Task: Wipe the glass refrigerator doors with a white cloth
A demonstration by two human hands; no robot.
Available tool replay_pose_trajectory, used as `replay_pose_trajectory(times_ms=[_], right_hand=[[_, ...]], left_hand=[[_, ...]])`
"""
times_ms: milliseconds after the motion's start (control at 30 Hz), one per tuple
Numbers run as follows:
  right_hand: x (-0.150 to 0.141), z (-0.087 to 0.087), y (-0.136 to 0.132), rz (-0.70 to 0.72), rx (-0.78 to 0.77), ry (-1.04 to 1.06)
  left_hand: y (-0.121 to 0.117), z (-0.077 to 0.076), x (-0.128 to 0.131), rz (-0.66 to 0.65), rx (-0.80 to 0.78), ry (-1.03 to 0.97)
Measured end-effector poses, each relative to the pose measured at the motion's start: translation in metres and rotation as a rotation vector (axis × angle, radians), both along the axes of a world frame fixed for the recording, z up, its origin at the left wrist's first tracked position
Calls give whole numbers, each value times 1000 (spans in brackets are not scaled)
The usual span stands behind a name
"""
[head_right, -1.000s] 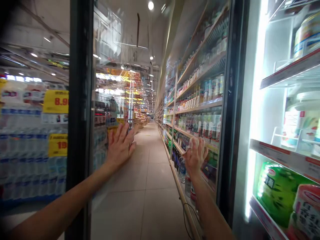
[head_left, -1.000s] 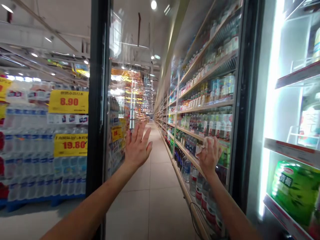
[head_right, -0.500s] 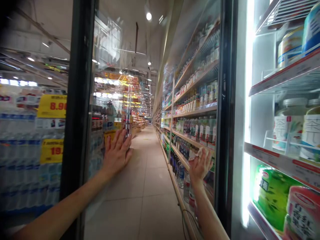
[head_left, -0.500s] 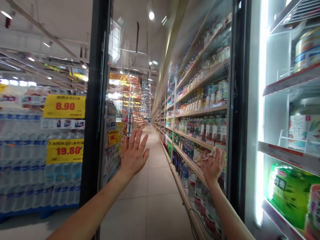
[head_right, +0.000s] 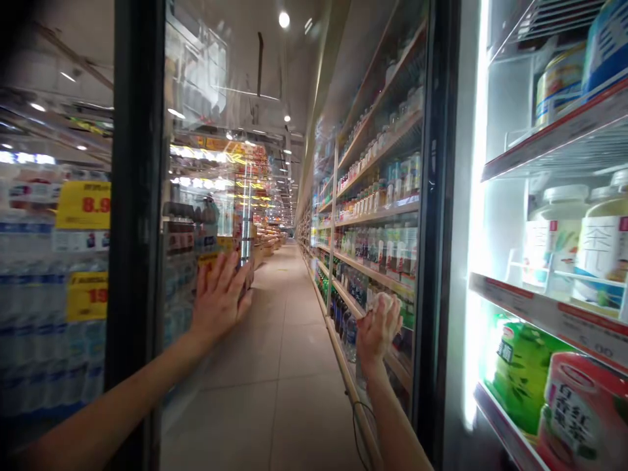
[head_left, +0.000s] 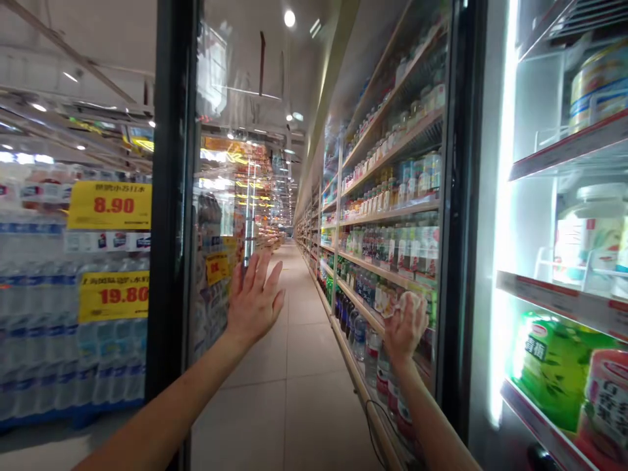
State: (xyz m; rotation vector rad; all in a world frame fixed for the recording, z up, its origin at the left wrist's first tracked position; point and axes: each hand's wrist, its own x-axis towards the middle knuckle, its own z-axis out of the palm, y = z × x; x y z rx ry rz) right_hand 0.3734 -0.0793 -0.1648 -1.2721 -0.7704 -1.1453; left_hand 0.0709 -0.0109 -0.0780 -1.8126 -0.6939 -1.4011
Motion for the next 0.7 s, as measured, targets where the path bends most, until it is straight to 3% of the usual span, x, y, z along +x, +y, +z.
replay_pose_trajectory(times_ms=[133, 200, 333, 400, 533, 600, 700], right_hand=[[-48, -8, 7, 91, -189, -354], [-52, -10, 6, 107, -263, -463], [-36, 1, 4, 36, -107, -211], [-43, 9, 7, 38, -44, -120], [-86, 14, 15, 137, -219, -474], [-94, 20, 16, 149, -278, -605], [-80, 38, 15, 86, -160, -374]], left_hand=[[-2, -11, -2, 3, 7, 50], [-3, -19, -5, -6, 10, 96], [-4, -32, -9, -32, -1, 141], [-5, -35, -10, -31, -4, 140], [-6, -38, -12, -11, -16, 146], [-6, -41, -14, 0, -28, 151], [-7, -46, -19, 3, -22, 162]])
